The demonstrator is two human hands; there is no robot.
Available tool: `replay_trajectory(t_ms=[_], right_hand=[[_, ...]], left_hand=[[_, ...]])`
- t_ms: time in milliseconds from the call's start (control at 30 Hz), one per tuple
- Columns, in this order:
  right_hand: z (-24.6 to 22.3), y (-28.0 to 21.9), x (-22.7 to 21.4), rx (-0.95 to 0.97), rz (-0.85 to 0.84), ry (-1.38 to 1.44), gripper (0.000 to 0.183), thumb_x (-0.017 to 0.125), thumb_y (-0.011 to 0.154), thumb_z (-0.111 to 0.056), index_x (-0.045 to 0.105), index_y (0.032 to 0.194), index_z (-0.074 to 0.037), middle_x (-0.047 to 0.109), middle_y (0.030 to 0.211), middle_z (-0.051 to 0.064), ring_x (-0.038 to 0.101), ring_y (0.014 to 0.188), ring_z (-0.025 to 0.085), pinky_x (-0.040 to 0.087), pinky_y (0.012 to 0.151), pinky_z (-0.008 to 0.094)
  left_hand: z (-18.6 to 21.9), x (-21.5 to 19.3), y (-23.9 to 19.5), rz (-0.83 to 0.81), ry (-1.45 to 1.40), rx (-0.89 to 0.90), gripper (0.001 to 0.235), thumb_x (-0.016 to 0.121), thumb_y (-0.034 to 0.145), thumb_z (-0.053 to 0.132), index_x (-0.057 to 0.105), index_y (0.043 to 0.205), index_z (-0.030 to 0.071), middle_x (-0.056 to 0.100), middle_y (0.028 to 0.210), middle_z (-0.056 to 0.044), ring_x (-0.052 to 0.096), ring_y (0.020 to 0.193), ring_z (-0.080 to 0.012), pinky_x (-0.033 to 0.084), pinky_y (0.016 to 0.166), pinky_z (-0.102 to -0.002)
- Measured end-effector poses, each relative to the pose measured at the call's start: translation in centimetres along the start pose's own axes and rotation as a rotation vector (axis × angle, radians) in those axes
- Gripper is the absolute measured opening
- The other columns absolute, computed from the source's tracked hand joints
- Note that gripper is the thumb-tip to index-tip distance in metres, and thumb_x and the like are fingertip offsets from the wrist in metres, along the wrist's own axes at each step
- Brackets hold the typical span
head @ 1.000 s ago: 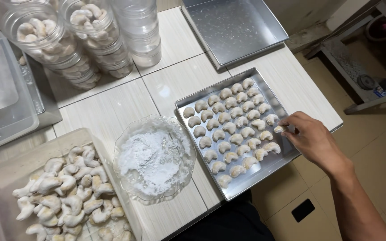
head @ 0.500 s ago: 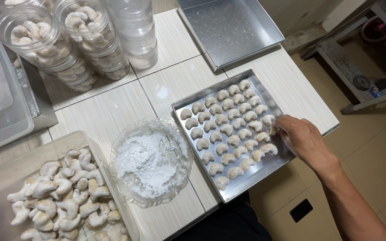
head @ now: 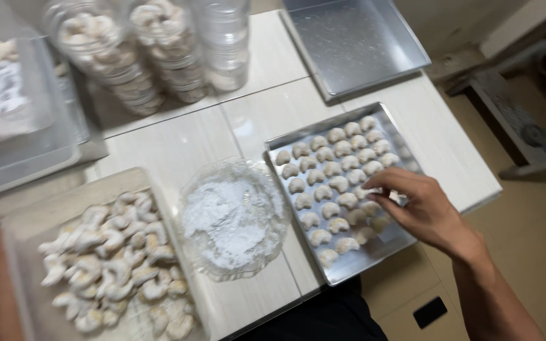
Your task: Coating crescent-shaped cookies with powdered sugar and arranging them on a metal tray
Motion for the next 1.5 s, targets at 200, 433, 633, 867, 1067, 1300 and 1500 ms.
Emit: replay_trajectory(t_ms=[200, 433, 633, 867, 1067, 1300, 1500], right_hand=[[-5.1, 4.8, 6.0, -0.248, -0.280, 0.045, 0.010, 0.074, 0.089, -0.018, 0.073, 0.098, -0.015, 0.076, 0.084, -0.002, 0.070, 0.074, 0.016, 0.052, 0.066, 0.030], [-11.8, 8.7, 10.9, -0.460, -0.482, -0.027, 0.015, 0.066, 0.092, -0.009, 0.073, 0.105, -0.012, 0.075, 0.102, 0.003, 0.076, 0.087, 0.020, 0.058, 0.069, 0.033], [-20.1, 10.1, 14.3, -0.712, -0.471, 0.059, 0.012, 0.063, 0.095, -0.014, 0.071, 0.102, -0.009, 0.073, 0.094, 0.002, 0.071, 0.073, 0.021, 0.053, 0.065, 0.033], [-24.9, 10.6, 22.3, -1.053, -0.450, -0.123, 0.011, 0.057, 0.099, -0.016, 0.067, 0.103, -0.015, 0.065, 0.104, 0.002, 0.061, 0.090, 0.025, 0.044, 0.075, 0.036], [-25.6, 10.3, 25.3, -1.201, -0.387, -0.415, 0.007, 0.059, 0.096, -0.015, 0.065, 0.099, -0.016, 0.062, 0.103, 0.001, 0.055, 0.101, 0.024, 0.041, 0.082, 0.037], [-26.3, 10.4, 26.1, -1.345, -0.421, -0.684, 0.015, 0.065, 0.086, -0.007, 0.072, 0.098, -0.015, 0.061, 0.102, 0.007, 0.052, 0.103, 0.026, 0.039, 0.091, 0.042], [-24.5, 11.1, 26.0, -1.255, -0.287, -0.262, 0.016, 0.055, 0.102, -0.024, 0.060, 0.091, -0.014, 0.060, 0.088, 0.002, 0.057, 0.092, 0.022, 0.040, 0.091, 0.039]], left_hand=[[16.6, -1.3, -1.3, 0.225, 0.163, -0.141, 0.029, 0.055, 0.095, 0.009, 0.076, 0.111, 0.020, 0.076, 0.096, 0.000, 0.075, 0.085, -0.0184, 0.052, 0.069, -0.033], [22.6, -3.1, -1.7, 0.266, 0.300, -0.258, 0.026, 0.053, 0.091, 0.020, 0.075, 0.102, 0.027, 0.079, 0.099, -0.002, 0.071, 0.097, -0.0343, 0.050, 0.076, -0.048], [20.5, -2.3, -1.0, 0.342, 0.139, -0.130, 0.019, 0.057, 0.088, 0.013, 0.073, 0.096, 0.021, 0.078, 0.086, -0.007, 0.074, 0.083, -0.0305, 0.054, 0.073, -0.042], [19.8, -1.7, -0.6, 0.359, 0.080, -0.111, 0.016, 0.056, 0.086, 0.014, 0.070, 0.093, 0.017, 0.074, 0.074, -0.013, 0.071, 0.079, -0.0397, 0.053, 0.074, -0.051], [20.2, -1.9, -0.8, 0.384, 0.008, -0.152, 0.014, 0.056, 0.087, 0.018, 0.070, 0.092, 0.017, 0.070, 0.069, -0.014, 0.072, 0.081, -0.0409, 0.056, 0.074, -0.053], [20.7, -2.0, -0.8, 0.360, 0.008, -0.147, 0.014, 0.056, 0.088, 0.019, 0.070, 0.092, 0.016, 0.068, 0.064, -0.011, 0.071, 0.077, -0.0390, 0.056, 0.072, -0.051], [20.6, -2.1, -0.9, 0.350, 0.010, -0.147, 0.014, 0.057, 0.088, 0.019, 0.070, 0.092, 0.017, 0.066, 0.063, -0.011, 0.070, 0.077, -0.0388, 0.056, 0.072, -0.050]])
Point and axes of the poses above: each hand's wrist, its own y-axis towards the middle knuckle, its own x-axis out of the palm, z = x × y, the point moved 3 cm from there along y, towards the middle knuckle
